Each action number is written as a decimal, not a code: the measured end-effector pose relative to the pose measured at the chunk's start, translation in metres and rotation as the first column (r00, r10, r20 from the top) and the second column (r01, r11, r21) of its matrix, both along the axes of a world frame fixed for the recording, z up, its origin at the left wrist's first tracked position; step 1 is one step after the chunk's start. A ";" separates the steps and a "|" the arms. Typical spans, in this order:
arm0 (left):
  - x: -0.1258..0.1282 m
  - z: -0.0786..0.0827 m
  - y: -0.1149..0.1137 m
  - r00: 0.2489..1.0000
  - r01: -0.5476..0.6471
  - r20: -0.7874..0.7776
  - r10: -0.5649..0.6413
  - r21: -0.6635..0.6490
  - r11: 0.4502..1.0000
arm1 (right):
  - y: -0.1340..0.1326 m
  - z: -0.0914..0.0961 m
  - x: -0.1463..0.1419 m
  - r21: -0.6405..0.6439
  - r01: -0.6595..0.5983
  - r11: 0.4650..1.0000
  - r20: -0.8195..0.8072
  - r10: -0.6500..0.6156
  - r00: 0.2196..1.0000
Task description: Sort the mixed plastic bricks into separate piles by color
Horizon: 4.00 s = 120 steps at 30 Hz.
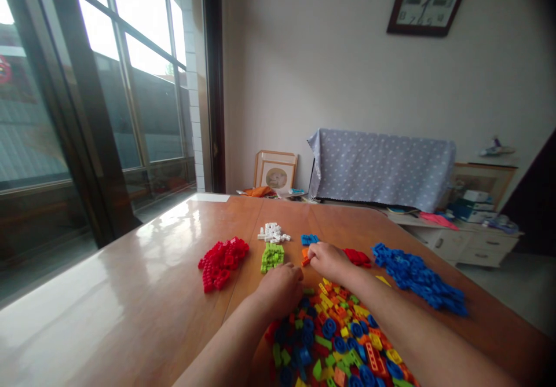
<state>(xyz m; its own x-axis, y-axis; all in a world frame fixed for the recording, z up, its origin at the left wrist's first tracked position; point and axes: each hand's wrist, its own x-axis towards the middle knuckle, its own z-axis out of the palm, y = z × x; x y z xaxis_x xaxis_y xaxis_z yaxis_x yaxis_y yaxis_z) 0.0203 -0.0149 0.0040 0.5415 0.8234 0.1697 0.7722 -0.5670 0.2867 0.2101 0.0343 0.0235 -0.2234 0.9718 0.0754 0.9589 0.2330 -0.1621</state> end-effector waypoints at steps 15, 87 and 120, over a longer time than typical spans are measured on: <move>-0.001 0.001 -0.002 1.000 0.008 -0.029 -0.008 0.011 1.000 | -0.003 -0.006 0.004 -0.034 -0.011 0.999 0.077 0.014 0.997; 0.001 0.004 -0.005 0.997 0.041 -0.065 -0.039 0.037 0.998 | 0.012 -0.004 0.034 -0.049 0.133 0.990 -0.016 -0.134 0.991; 0.000 0.005 -0.006 0.997 0.028 -0.075 -0.025 0.033 0.999 | 0.009 -0.017 0.031 -0.094 0.061 0.994 -0.012 -0.062 0.998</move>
